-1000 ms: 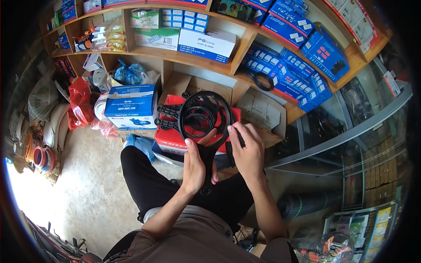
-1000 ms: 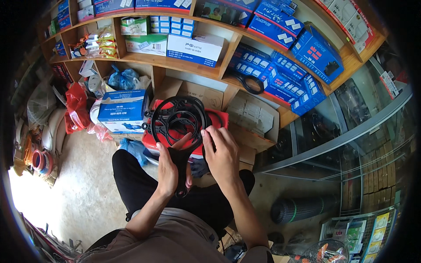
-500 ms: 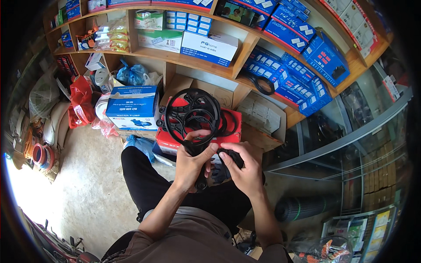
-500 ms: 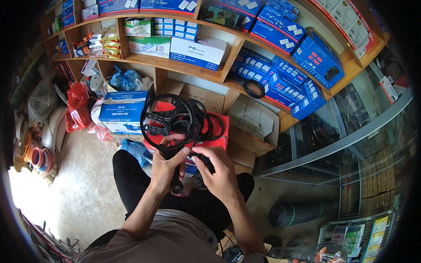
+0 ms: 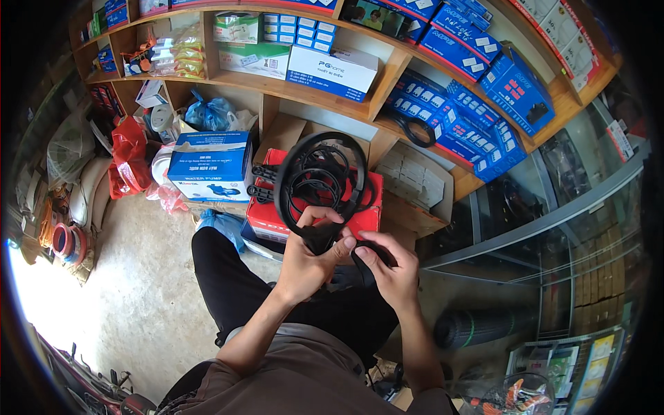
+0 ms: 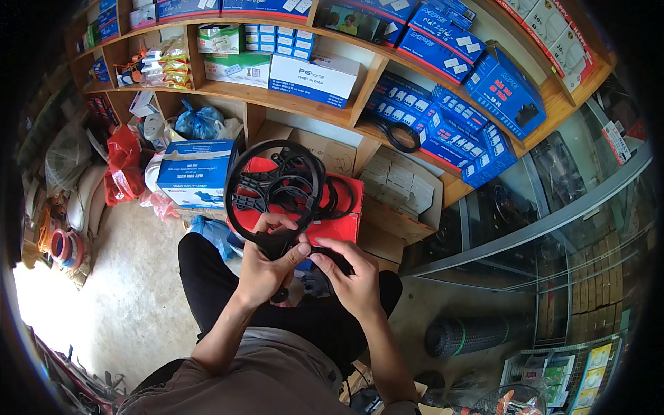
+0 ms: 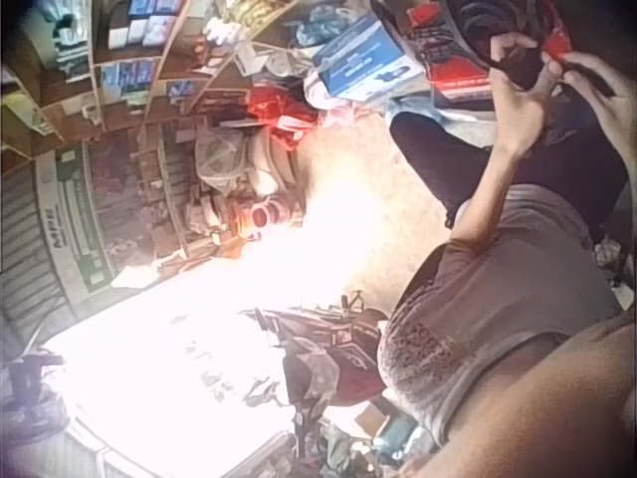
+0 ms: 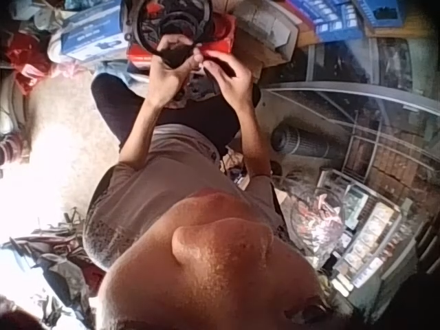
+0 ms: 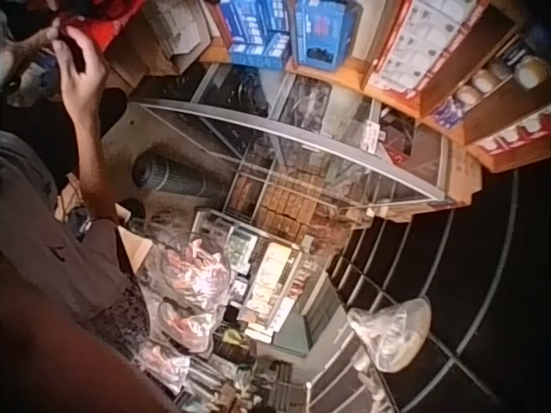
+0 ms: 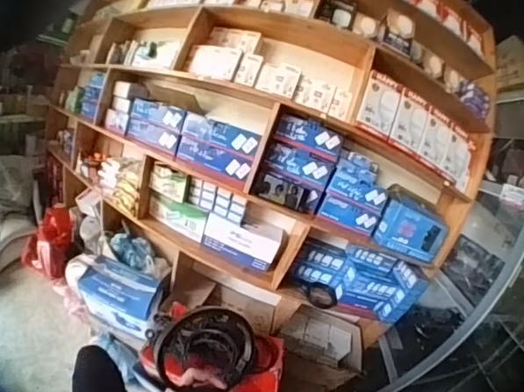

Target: Threading a rubber strap through a plastic handle to assemble a strap wrench.

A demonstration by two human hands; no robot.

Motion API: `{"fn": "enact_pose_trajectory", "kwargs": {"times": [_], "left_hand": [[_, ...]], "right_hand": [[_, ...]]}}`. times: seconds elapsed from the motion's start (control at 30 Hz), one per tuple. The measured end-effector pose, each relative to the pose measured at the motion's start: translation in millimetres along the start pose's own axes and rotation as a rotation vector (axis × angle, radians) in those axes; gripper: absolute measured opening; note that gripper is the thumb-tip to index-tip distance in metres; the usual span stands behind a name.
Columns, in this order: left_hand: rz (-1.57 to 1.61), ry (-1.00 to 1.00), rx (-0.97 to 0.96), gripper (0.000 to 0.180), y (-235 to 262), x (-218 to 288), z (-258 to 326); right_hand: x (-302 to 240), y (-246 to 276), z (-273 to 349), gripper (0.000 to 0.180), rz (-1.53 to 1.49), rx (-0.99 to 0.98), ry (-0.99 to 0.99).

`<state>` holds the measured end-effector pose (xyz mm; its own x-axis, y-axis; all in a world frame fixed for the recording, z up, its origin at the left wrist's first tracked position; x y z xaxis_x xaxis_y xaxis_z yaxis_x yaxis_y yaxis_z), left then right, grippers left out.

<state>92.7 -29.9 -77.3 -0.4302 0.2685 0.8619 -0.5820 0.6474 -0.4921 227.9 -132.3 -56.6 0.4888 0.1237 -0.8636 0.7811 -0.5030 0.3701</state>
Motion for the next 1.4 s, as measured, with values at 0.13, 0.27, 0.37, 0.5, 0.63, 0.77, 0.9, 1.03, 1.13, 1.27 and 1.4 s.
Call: {"fn": "enact_pose_trajectory", "kwargs": {"times": [0.13, 0.27, 0.37, 0.5, 0.63, 0.77, 0.9, 1.03, 1.13, 1.27, 1.4], "left_hand": [[-0.18, -0.169, -0.069, 0.04, 3.9, -6.3, 0.5], [-0.342, -0.406, -0.153, 0.052, 3.3, 0.7, -1.3], [-0.017, -0.06, -0.047, 0.065, 11.8, 0.1, 5.8], [-0.057, -0.027, 0.022, 0.063, 10.0, -1.1, 4.6], [-0.1, -0.015, 0.031, 0.064, 8.8, -0.1, 6.6], [-0.069, -0.029, 0.024, 0.071, 5.4, -3.0, 8.8], [-0.021, -0.032, 0.034, 0.079, 6.3, -9.2, 11.1], [-0.03, -0.033, 0.004, 0.079, 5.0, -10.7, 14.6], [-0.049, -0.085, 0.027, 0.066, 3.0, -7.4, 18.8], [-0.057, -0.126, 0.042, 0.063, 4.6, -12.6, 14.1], [-0.087, -0.133, 0.062, 0.062, 2.0, -15.0, 17.1]], "right_hand": [[-1.5, 1.3, 3.4, 0.021, 0.055, -0.062, -0.036], [-21.2, 2.6, -0.2, 0.015, 0.166, -0.089, 0.105], [-31.8, 12.8, -5.8, 0.014, 0.227, -0.013, 0.172], [-32.6, 26.1, -22.2, 0.016, 0.232, 0.084, 0.171], [-39.2, 24.9, -33.9, 0.019, 0.07, 0.11, 0.062], [-37.5, 17.6, -40.4, 0.021, 0.125, 0.11, 0.097], [-39.0, 11.8, -44.6, 0.019, 0.246, 0.043, 0.092], [-47.9, 1.2, -48.9, 0.013, 0.492, 0.077, 0.325], [-48.1, -3.9, -50.5, 0.01, 0.597, 0.055, 0.352], [-37.4, -15.8, -47.8, 0.011, 0.515, 0.009, 0.334], [-37.8, -16.0, -52.5, 0.011, 0.398, 0.058, 0.262]]}}
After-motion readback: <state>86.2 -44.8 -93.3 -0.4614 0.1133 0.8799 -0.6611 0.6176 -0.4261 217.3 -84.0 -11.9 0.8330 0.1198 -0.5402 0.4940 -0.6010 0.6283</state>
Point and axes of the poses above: each hand's wrist, its own z-axis away from the middle knuckle, its own y-axis out of the back of the hand, x = y × z, the point moved 4 cm from there along -z, towards the middle knuckle, and after that the axes turned 3 degrees about -x, right-handed, at the moved point
